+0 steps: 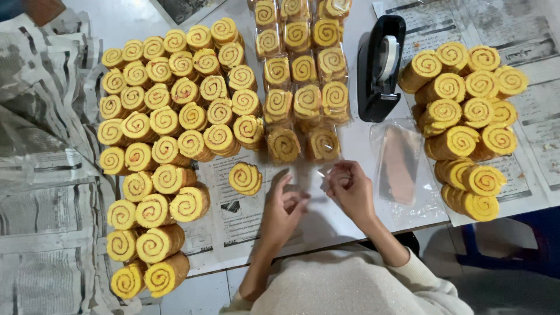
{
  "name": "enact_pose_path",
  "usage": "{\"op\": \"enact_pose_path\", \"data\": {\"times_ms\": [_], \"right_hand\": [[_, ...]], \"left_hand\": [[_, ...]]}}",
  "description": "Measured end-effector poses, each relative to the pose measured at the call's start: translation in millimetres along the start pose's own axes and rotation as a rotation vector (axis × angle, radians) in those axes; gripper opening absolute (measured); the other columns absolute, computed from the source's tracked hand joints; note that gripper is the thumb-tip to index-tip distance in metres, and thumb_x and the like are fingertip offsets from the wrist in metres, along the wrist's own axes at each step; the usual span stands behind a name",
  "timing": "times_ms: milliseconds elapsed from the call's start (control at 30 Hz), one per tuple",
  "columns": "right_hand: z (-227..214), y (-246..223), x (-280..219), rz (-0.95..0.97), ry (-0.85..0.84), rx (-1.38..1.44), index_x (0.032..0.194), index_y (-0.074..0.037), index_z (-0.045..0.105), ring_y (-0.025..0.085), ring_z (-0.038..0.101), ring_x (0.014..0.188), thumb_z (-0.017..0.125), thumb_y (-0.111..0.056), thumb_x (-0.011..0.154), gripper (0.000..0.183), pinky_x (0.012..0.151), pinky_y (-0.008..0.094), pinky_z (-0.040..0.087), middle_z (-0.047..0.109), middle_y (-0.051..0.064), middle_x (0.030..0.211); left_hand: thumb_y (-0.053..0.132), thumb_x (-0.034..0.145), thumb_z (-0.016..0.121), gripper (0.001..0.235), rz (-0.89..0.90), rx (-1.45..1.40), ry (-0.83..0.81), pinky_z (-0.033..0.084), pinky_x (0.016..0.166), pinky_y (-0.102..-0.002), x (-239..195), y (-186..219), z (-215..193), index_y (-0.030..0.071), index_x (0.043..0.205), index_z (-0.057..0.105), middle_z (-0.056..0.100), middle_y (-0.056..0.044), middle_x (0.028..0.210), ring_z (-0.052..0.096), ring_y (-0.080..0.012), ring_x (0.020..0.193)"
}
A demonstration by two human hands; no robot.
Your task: The person packages yellow cake rolls by hand into plastic bags on a table, using a tape dispenser to seal the bags.
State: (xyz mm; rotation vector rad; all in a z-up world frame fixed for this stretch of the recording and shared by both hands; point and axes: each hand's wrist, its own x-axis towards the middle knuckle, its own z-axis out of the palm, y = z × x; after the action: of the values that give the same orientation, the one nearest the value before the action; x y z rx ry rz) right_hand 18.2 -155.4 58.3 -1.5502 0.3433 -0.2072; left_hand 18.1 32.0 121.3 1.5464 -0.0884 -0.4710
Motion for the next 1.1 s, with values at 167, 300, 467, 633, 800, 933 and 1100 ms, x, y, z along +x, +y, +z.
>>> {"op": "enact_pose_path", "data": {"times_ms": [167, 300, 467, 633, 800, 933, 1100], "right_hand": [[29, -30, -20, -0.203, -0.111, -0.969, 0.111, -0.01, 0.046, 0.037, 0.067, 0.064, 0.06, -0.042, 0.09, 0.041, 0.057, 0.051, 0.053, 0.067, 0.015, 0.078], [41, 7, -1, -0.924, 0.113, -1.094, 0.123, -0.011, 0.06, 0.025, 0.064, 0.08, 0.055, -0.026, 0.092, 0.035, 0.063, 0.035, 0.053, 0.061, 0.007, 0.098], [104, 31, 10, -0.782, -0.154, -0.995, 0.08, -0.014, 0.051, 0.034, 0.057, 0.049, 0.055, -0.038, 0.095, 0.029, 0.046, 0.044, 0.048, 0.051, 0.009, 0.059], [156, -13, 16, -1.059, -0.351, -0.909, 0.079, -0.011, 0.055, 0.028, 0.059, 0.065, 0.063, -0.04, 0.088, 0.031, 0.061, 0.036, 0.05, 0.056, 0.008, 0.071], [173, -10, 28, -1.163, -0.629, -1.098, 0.131, -0.009, 0.048, 0.038, 0.054, 0.097, 0.077, -0.022, 0.057, 0.08, 0.081, 0.043, 0.05, 0.047, 0.021, 0.124], [184, 5, 40, -0.96, -0.832, -1.227, 0.14, -0.016, 0.039, 0.037, 0.049, 0.099, 0.065, -0.005, 0.062, 0.083, 0.077, 0.042, 0.044, 0.043, 0.017, 0.124], [183, 8, 36, -1.084, -0.688, -1.164, 0.118, -0.012, 0.059, 0.038, 0.053, 0.093, 0.076, -0.008, 0.049, 0.071, 0.071, 0.045, 0.042, 0.06, 0.014, 0.097]], "left_hand": [[0.015, 0.092, 0.061, 0.028, -0.13, 0.468, 0.182, 0.058, 0.07, -0.031, -24, -26, -15, 0.014, 0.121, 0.062, 0.071, -0.008, 0.107, 0.071, -0.0219, 0.088], [0.018, 0.088, 0.067, 0.028, 0.182, 0.836, 0.343, 0.055, 0.079, -0.038, -26, -75, -30, 0.012, 0.115, 0.066, 0.063, -0.008, 0.108, 0.064, -0.0274, 0.099], [0.025, 0.084, 0.067, 0.033, 0.428, 1.113, 0.487, 0.041, 0.081, -0.046, -23, -93, -31, 0.022, 0.113, 0.053, 0.043, -0.007, 0.121, 0.049, -0.0281, 0.101], [0.028, 0.088, 0.061, 0.021, 0.47, 1.252, 0.489, 0.03, 0.089, -0.044, -28, -118, -35, 0.022, 0.108, 0.056, 0.043, -0.008, 0.126, 0.041, -0.0271, 0.115], [0.029, 0.076, 0.062, 0.041, 0.391, 1.269, 0.328, 0.033, 0.092, -0.05, -36, -121, -33, 0.019, 0.116, 0.059, 0.05, -0.01, 0.127, 0.045, -0.0302, 0.121], [0.018, 0.073, 0.057, 0.047, 0.549, 1.207, 0.241, 0.028, 0.094, -0.053, -42, -81, -30, 0.012, 0.12, 0.057, 0.054, -0.008, 0.122, 0.045, -0.0276, 0.122], [0.021, 0.072, 0.057, 0.052, 0.546, 1.262, 0.216, 0.023, 0.098, -0.057, -43, -107, -28, 0.013, 0.123, 0.057, 0.054, -0.007, 0.123, 0.042, -0.0265, 0.13]]}}
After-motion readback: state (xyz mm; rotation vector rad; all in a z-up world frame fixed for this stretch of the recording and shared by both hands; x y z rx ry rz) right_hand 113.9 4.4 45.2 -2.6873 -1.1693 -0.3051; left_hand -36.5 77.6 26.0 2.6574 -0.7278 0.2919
